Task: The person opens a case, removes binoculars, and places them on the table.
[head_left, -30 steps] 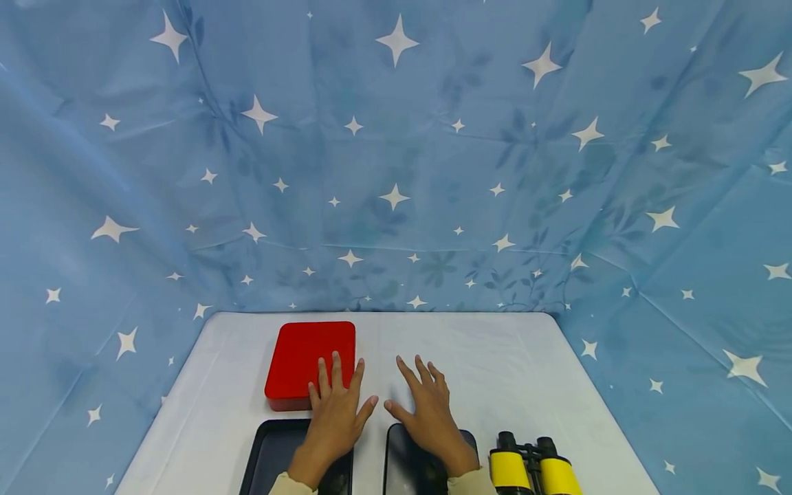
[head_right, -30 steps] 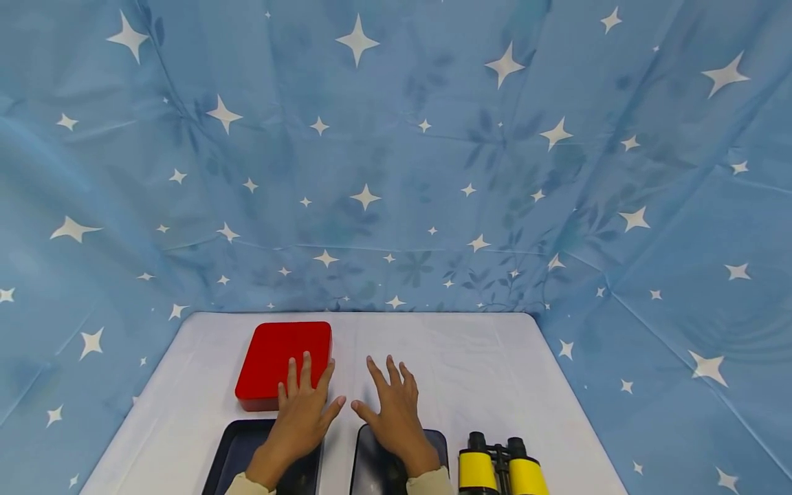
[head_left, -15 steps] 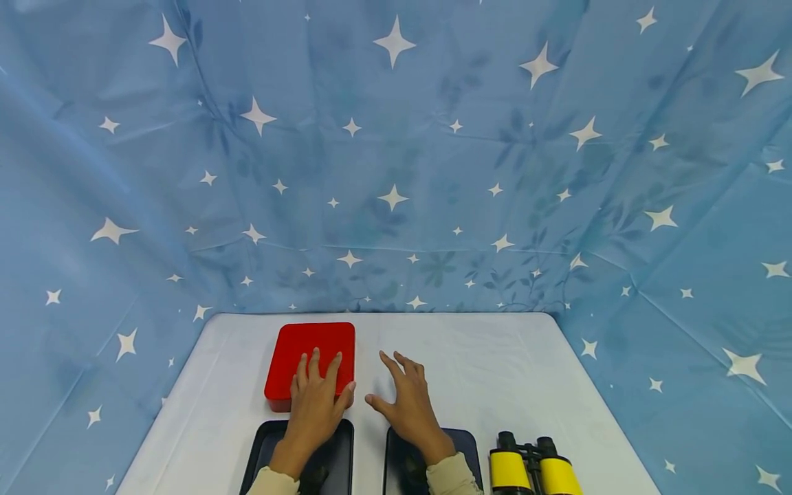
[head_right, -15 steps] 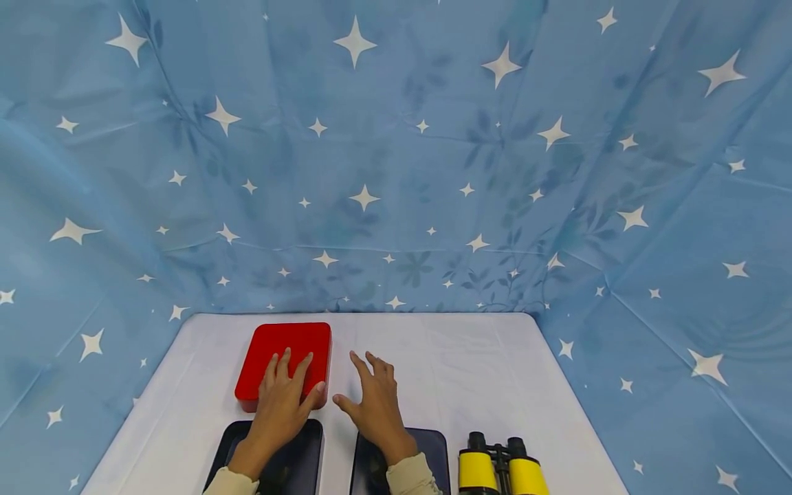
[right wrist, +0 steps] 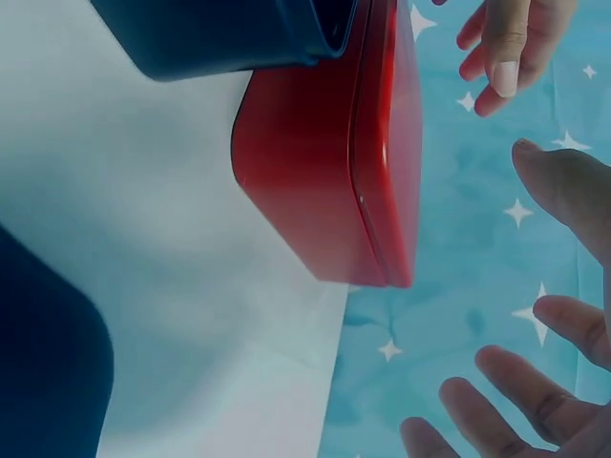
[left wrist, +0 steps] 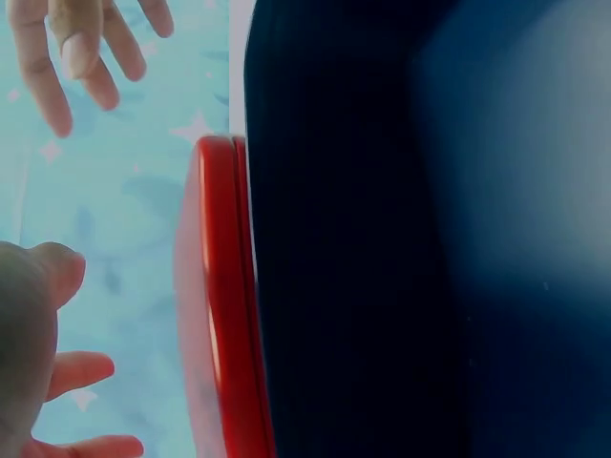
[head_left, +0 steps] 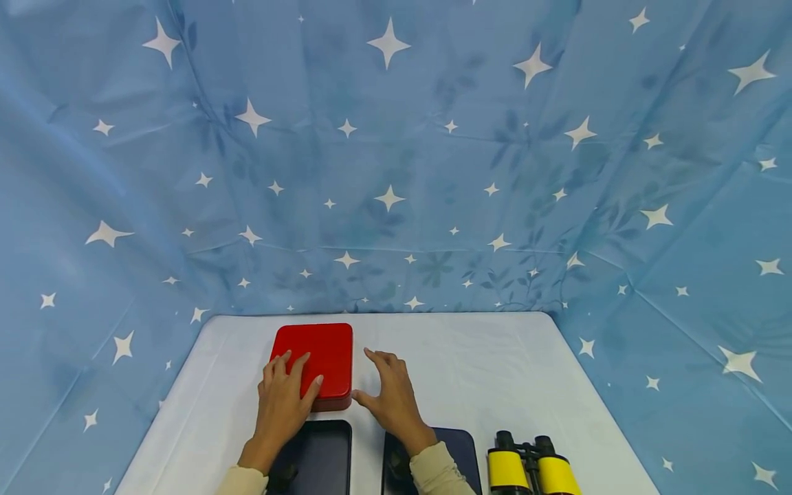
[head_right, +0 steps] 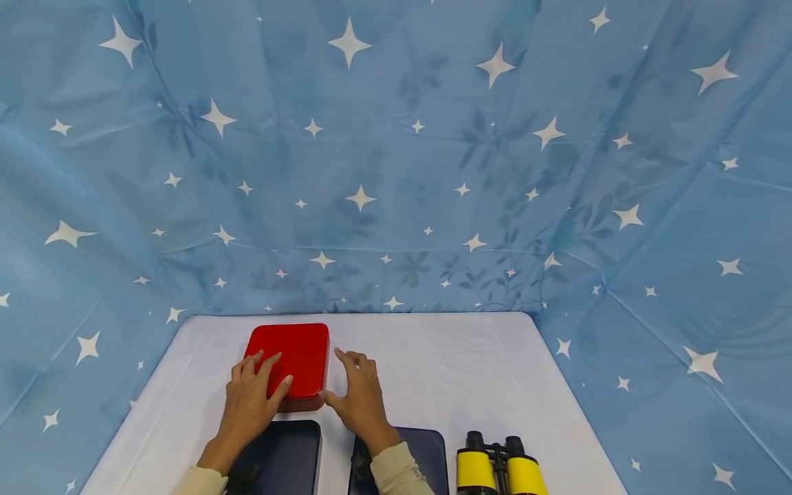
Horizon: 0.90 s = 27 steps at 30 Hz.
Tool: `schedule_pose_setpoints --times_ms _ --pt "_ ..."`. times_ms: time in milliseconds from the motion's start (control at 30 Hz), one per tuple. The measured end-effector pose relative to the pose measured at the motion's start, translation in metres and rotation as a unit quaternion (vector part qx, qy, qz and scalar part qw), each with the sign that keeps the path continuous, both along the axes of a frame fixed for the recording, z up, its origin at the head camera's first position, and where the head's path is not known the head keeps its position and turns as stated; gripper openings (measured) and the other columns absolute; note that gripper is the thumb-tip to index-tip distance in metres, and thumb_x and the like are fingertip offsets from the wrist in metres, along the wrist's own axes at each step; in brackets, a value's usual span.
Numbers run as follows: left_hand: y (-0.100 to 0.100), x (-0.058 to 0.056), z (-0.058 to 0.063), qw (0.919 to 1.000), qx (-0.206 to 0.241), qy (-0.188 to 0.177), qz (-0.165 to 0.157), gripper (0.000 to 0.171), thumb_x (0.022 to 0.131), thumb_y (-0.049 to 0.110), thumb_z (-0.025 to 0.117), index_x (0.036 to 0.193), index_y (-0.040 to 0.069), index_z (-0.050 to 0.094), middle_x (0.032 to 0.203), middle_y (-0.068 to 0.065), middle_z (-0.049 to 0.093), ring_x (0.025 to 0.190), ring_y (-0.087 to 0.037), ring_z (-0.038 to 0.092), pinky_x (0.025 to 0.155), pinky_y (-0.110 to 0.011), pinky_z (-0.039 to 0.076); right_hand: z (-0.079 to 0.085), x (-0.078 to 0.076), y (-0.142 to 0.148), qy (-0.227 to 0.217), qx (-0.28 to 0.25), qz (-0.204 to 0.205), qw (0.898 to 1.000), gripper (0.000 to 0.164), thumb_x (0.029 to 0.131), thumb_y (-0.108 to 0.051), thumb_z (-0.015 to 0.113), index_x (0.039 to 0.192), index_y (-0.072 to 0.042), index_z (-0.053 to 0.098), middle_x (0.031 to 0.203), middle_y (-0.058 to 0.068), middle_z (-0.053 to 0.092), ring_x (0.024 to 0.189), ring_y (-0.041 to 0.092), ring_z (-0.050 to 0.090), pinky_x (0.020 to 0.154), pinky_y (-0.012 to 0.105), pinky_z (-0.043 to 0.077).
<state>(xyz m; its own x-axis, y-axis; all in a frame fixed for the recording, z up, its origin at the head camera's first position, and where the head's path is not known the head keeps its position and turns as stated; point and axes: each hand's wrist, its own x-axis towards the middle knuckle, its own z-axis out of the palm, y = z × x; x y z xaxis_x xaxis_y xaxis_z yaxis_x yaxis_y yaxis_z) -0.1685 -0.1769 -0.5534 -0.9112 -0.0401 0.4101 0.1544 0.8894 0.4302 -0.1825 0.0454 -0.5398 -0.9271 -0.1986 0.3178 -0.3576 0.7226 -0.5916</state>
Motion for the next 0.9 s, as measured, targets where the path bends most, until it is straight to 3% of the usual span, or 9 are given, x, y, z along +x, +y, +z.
schedule_pose_setpoints --times_ms 400,700,900 --pt "-0.029 -0.011 -0.005 0.999 0.029 0.017 0.029 0.061 0.083 0.034 0.079 0.133 0.007 0.06 0.136 -0.027 0.051 0.122 -0.044 0.041 0.09 -0.064 0.042 0.002 -0.006 -0.021 0.008 -0.006 0.022 1.0 0.074 0.081 -0.04 0.082 0.146 -0.024 0.051 0.133 0.0 0.058 0.119 0.018 0.052 0.096 0.038 0.053" --pt "-0.044 -0.017 -0.003 0.9978 0.048 -0.023 0.039 0.069 0.08 0.036 0.082 0.137 0.006 0.056 0.134 -0.027 0.05 0.121 -0.045 0.04 0.094 -0.067 0.038 0.0 -0.011 -0.036 -0.013 -0.006 0.033 0.999 0.074 0.082 -0.043 0.08 0.147 -0.021 0.05 0.135 0.002 0.057 0.121 0.018 0.051 0.099 0.039 0.052" --pt "-0.055 -0.021 -0.001 0.9964 0.072 -0.023 0.039 0.074 0.077 0.037 0.084 0.137 0.004 0.056 0.132 -0.027 0.051 0.118 -0.044 0.041 0.094 -0.068 0.037 0.002 -0.018 -0.045 -0.023 -0.01 0.036 0.999 0.077 0.082 -0.042 0.08 0.149 -0.022 0.047 0.135 0.003 0.056 0.12 0.019 0.052 0.099 0.039 0.053"
